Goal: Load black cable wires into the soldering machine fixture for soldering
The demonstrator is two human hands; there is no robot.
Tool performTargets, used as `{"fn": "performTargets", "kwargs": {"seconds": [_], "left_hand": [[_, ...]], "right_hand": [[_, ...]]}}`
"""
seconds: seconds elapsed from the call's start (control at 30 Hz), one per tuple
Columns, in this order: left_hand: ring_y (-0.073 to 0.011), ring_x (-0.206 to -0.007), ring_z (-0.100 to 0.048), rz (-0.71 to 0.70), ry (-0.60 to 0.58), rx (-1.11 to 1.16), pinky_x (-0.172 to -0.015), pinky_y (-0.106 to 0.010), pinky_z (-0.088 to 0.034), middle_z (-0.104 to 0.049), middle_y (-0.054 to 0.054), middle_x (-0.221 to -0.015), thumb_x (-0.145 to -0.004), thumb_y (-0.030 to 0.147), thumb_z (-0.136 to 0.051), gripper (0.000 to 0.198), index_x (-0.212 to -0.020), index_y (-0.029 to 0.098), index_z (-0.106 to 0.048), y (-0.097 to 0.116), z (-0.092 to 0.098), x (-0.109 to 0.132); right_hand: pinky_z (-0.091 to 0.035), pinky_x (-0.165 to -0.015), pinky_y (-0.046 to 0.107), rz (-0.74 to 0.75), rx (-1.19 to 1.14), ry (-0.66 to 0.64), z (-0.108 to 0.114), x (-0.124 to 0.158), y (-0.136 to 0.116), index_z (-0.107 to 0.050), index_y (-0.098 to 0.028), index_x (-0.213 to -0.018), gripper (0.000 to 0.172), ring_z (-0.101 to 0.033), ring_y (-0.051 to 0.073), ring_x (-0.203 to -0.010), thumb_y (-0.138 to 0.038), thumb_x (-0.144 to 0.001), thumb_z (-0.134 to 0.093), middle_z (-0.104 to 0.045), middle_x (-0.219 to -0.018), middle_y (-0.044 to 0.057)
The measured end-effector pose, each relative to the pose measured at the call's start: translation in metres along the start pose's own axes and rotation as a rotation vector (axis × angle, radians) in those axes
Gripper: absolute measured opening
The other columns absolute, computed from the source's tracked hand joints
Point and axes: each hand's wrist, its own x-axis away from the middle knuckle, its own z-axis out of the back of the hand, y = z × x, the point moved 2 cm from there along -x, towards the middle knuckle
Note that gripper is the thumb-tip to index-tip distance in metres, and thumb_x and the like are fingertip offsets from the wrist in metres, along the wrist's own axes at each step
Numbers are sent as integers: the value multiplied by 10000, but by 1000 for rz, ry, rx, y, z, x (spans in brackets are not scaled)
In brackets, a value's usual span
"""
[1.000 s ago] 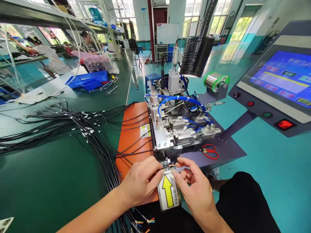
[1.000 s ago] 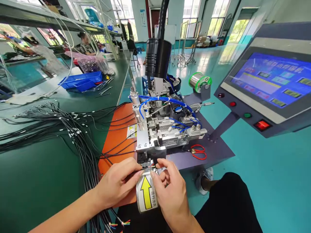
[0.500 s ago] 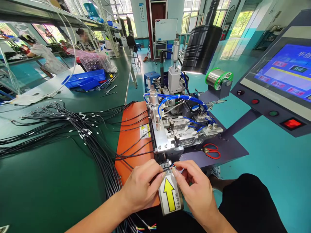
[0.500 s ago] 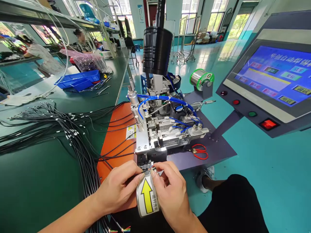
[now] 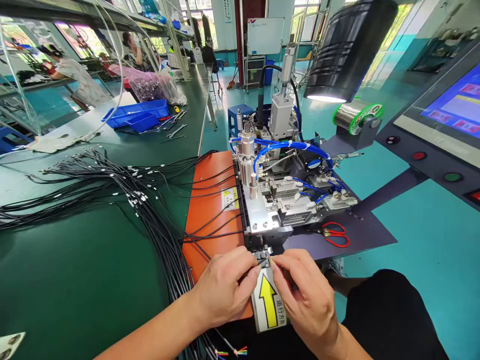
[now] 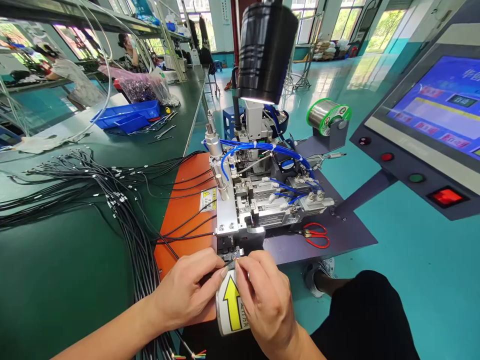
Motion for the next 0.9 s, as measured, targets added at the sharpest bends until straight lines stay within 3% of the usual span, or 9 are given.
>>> {"fn": "performTargets", "kwargs": {"seconds": [0.17, 0.27, 0.43, 0.7, 0.9], "left_hand": [[-147, -690, -584, -16, 19, 6, -613, -255, -420, -648, -33, -805, -983, 232, -501, 148, -1047, 181, -625, -2, -2, 3], [-154, -719, -590, -4, 55, 13, -645, -254, -443, -645, -48, -828, -999, 236, -478, 170, -1016, 184, -639, -3, -1, 3], [-151, -734, -573, 0, 73, 103, -662, -251, -446, -636, -49, -847, -1001, 209, -461, 150, -972, 171, -604, -3, 2, 2], [-135, -652, -534, -34, 60, 133, -602, -234, -407, -616, -30, -769, -999, 178, -411, 176, -938, 175, -576, -2, 5, -1], [-132, -628, -516, -30, 59, 144, -582, -231, -398, -588, -16, -732, -968, 146, -408, 172, -908, 176, -567, -5, 3, 0]], "right_hand": [[-523, -714, 305, 107, 33, -75, -1, 3, -3, -613, -173, -1141, 257, -621, 179, -789, -49, -922, -560, -616, -937, 95], [-527, -733, 297, 28, -83, -147, 14, -2, -1, -646, -197, -1064, 199, -623, 174, -814, -76, -933, -557, -615, -919, 73], [-516, -741, 294, -40, -87, -68, 42, -16, 12, -678, -238, -1136, 272, -615, 177, -878, -94, -915, -611, -609, -1009, 71], [-545, -692, 281, 145, -90, -192, 26, -23, 12, -607, -269, -1313, 473, -631, 171, -855, -30, -906, -571, -594, -1035, 84], [-551, -712, 287, 216, -70, -219, 23, -26, 12, -593, -274, -1331, 503, -628, 165, -837, -20, -898, -563, -579, -980, 70]]}}
